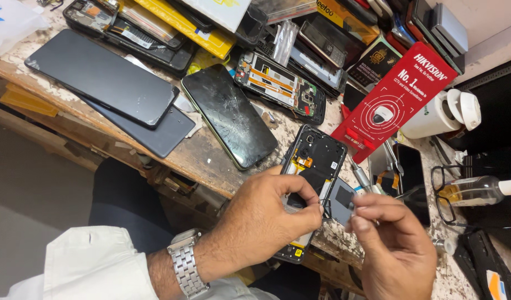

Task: The person repairs a disassembled smartphone at a cluttered workbench. They use a screwdriver on the phone's internal frame, apply adhesive from a tube onto the device, align and press a screen assembly onto the body, then wipe the assembled phone with a tissue and place it on the bench.

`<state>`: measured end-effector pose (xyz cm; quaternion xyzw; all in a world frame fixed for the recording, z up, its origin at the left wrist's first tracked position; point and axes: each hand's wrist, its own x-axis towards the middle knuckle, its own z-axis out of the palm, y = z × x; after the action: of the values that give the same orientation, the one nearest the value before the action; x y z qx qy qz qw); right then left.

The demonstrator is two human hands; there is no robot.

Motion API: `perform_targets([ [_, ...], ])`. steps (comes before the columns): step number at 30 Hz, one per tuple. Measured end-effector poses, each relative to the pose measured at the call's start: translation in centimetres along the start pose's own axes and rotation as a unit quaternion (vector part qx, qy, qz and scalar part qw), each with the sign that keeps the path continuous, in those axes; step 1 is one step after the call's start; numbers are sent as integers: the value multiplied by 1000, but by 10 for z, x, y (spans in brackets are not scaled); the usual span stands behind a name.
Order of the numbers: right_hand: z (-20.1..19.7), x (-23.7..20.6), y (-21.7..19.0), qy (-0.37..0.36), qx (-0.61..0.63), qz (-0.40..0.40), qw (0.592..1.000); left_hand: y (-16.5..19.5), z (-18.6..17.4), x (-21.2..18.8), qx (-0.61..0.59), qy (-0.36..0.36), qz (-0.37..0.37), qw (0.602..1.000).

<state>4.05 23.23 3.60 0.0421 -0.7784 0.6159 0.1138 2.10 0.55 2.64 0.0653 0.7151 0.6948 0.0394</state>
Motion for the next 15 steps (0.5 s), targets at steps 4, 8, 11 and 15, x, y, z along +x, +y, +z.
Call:
perform_targets([
  [4, 0, 2, 5, -8, 62, 61, 996, -1, 1, -1, 32, 9, 36, 999],
  [8, 3, 4, 9, -5, 33, 119, 992, -1, 2, -4, 21, 10, 73, 997],
  [11, 7, 5, 7, -16, 5, 134, 991, -1, 1, -5, 17, 7, 96, 995],
  [15, 10, 10, -4, -66, -24, 151, 986, 0, -5, -6, 33, -31, 87, 995],
])
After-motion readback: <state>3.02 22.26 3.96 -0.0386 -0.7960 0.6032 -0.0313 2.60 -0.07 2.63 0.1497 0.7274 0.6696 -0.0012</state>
